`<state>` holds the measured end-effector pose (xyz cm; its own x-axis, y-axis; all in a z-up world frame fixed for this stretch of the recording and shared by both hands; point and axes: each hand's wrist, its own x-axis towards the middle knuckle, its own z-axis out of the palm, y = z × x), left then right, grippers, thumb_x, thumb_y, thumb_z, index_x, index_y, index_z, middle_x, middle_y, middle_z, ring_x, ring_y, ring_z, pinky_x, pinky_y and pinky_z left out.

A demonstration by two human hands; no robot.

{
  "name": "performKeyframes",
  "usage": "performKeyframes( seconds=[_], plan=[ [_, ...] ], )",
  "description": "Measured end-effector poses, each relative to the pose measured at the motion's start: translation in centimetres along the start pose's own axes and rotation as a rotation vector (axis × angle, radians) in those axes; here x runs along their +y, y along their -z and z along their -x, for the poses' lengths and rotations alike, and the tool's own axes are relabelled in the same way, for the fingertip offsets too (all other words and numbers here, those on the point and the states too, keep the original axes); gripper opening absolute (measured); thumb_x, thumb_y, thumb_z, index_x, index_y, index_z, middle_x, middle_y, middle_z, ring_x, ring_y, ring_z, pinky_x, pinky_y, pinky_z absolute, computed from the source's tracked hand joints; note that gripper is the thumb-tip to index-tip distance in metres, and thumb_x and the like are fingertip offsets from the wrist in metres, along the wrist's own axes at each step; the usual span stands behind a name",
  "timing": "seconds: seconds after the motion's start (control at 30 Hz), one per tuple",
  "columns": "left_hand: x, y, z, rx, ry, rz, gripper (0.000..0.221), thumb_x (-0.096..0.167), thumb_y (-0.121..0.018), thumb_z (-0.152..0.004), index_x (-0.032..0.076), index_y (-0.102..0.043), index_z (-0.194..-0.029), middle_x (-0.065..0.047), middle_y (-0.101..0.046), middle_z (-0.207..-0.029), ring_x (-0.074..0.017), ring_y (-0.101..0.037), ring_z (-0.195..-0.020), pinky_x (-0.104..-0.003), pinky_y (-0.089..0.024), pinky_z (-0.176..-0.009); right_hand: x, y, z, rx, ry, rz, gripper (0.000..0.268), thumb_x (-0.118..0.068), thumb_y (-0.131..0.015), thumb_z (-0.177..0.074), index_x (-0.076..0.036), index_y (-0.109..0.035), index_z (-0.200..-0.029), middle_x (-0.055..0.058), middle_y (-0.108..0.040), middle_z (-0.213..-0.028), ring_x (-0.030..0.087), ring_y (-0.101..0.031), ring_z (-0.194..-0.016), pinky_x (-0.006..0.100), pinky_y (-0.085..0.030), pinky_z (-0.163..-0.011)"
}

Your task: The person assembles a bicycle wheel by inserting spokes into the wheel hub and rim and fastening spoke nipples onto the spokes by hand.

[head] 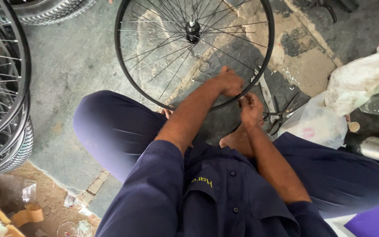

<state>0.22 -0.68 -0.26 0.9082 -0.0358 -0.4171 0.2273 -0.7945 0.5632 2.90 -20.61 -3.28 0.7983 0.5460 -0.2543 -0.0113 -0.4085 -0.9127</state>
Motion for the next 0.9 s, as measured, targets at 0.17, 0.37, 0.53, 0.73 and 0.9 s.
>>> performKeyframes(
  seconds=[0.17, 0.37, 0.53, 0.73, 0.9],
  plan=[
    [-0.6, -0.1, -0.7, -0.005, -0.008, 0.026, 0.03, 0.036, -0.061, -0.082, 0.024, -0.079, -0.103, -0.007, -0.075, -0.108, -0.0288, -0.059, -0.114, -0.048, -0.029, -0.102, -0.1, -0.2, -0.4, 0.046, -0.016, -0.284, 0.019, 0.002, -0.067, -0.093, 0.003, -0.064, -0.112, 0.005, -0.071, -0.093, 0.01, -0.066, -0.079, 0.025, -0.055, -0.07],
    [-0.1, 0.5, -0.1, 0.0, -0.004, 0.02, 0.031, 0.038, -0.058, -0.085, 0.026, -0.078, -0.104, -0.005, -0.073, -0.11, -0.0286, -0.055, -0.116, -0.05, -0.027, -0.099, 0.6, 0.2, -0.5, 0.043, 0.043, -0.137, 0.011, 0.002, -0.068, -0.099, 0.004, -0.069, -0.11, 0.008, -0.071, -0.092, 0.013, -0.065, -0.078, 0.026, -0.054, -0.071],
    [0.4, 1.1, 0.2, -0.041, 0.014, 0.004, 0.034, 0.045, -0.059, -0.086, 0.024, -0.077, -0.106, -0.004, -0.072, -0.111, -0.0266, -0.054, -0.116, -0.048, -0.026, -0.099, 0.9, 0.2, -0.8, 0.023, 0.011, -0.206, 0.015, 0.004, -0.066, -0.097, 0.003, -0.066, -0.112, 0.007, -0.072, -0.093, 0.014, -0.066, -0.079, 0.026, -0.054, -0.07],
    [-0.9, 0.5, -0.1, 0.044, -0.033, 0.079, 0.03, 0.038, -0.061, -0.087, 0.024, -0.077, -0.108, -0.003, -0.073, -0.112, -0.0243, -0.055, -0.117, -0.046, -0.026, -0.105, 0.3, 0.3, -1.2, 0.026, 0.025, -0.223, 0.015, 0.003, -0.066, -0.098, 0.006, -0.066, -0.112, 0.008, -0.071, -0.094, 0.013, -0.066, -0.079, 0.027, -0.055, -0.07],
    [-0.2, 1.2, 0.1, 0.01, -0.015, 0.077, 0.03, 0.038, -0.062, -0.088, 0.024, -0.076, -0.11, -0.004, -0.072, -0.113, -0.0249, -0.054, -0.118, -0.047, -0.026, -0.103, -1.0, 0.4, -0.5, 0.03, 0.056, -0.169, 0.011, 0.001, -0.067, -0.102, 0.007, -0.068, -0.111, 0.009, -0.07, -0.092, 0.014, -0.065, -0.077, 0.028, -0.055, -0.069]
  ],
)
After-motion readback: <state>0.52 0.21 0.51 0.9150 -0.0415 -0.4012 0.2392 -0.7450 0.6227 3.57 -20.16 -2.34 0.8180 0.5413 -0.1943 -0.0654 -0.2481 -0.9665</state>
